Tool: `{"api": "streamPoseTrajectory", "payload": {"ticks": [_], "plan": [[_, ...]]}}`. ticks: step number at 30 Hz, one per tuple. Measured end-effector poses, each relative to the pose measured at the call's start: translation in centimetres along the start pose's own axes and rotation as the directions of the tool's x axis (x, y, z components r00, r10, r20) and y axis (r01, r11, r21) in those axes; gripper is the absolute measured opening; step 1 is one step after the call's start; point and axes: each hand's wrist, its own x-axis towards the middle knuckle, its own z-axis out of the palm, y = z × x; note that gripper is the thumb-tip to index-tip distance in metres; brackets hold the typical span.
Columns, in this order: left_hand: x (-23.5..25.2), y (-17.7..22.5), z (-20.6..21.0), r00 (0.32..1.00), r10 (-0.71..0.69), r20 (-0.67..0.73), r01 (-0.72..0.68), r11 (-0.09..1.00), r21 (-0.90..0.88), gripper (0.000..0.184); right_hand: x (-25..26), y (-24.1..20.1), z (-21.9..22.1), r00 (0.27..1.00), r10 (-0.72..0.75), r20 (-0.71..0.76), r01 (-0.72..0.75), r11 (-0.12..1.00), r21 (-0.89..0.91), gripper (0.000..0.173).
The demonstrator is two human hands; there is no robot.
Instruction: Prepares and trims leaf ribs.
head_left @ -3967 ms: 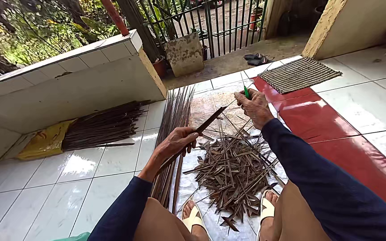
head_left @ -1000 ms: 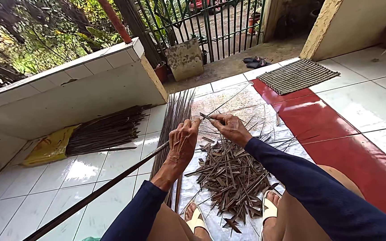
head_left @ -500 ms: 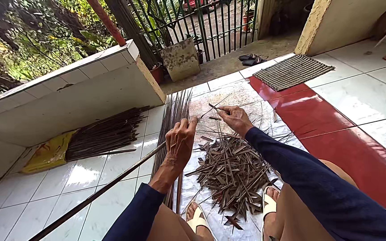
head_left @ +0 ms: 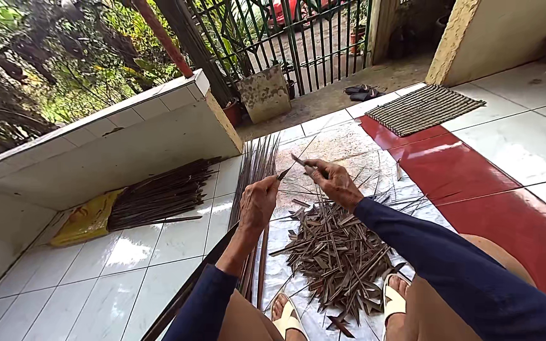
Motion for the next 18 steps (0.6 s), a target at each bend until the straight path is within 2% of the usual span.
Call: {"api": "streamPoseTrajectory", "payload": {"ticks": [4,11,18], "plan": [[0.3,0.0,0.1,0.998,-0.017,0.055,0.027,0.98,-0.199,0.027,-0.3,0.1,1.0,0.995,-0.025,0.095,0.028,0.999,-0.026,0.032],[0.3,0.3,-0.2,0.976,-0.057,0.208,0.155,0.857,-0.492,0.025,0.6,0.6,0.2,0.999,0.015,0.032,-0.015,1.0,-0.022,0.036],[0.2,-0.1,-0.4,0.955,-0.036,0.294,0.215,0.769,-0.602,0.024,1.8,2.0,-0.3,0.997,0.082,0.009,-0.083,0.988,0.128,0.036]]}}
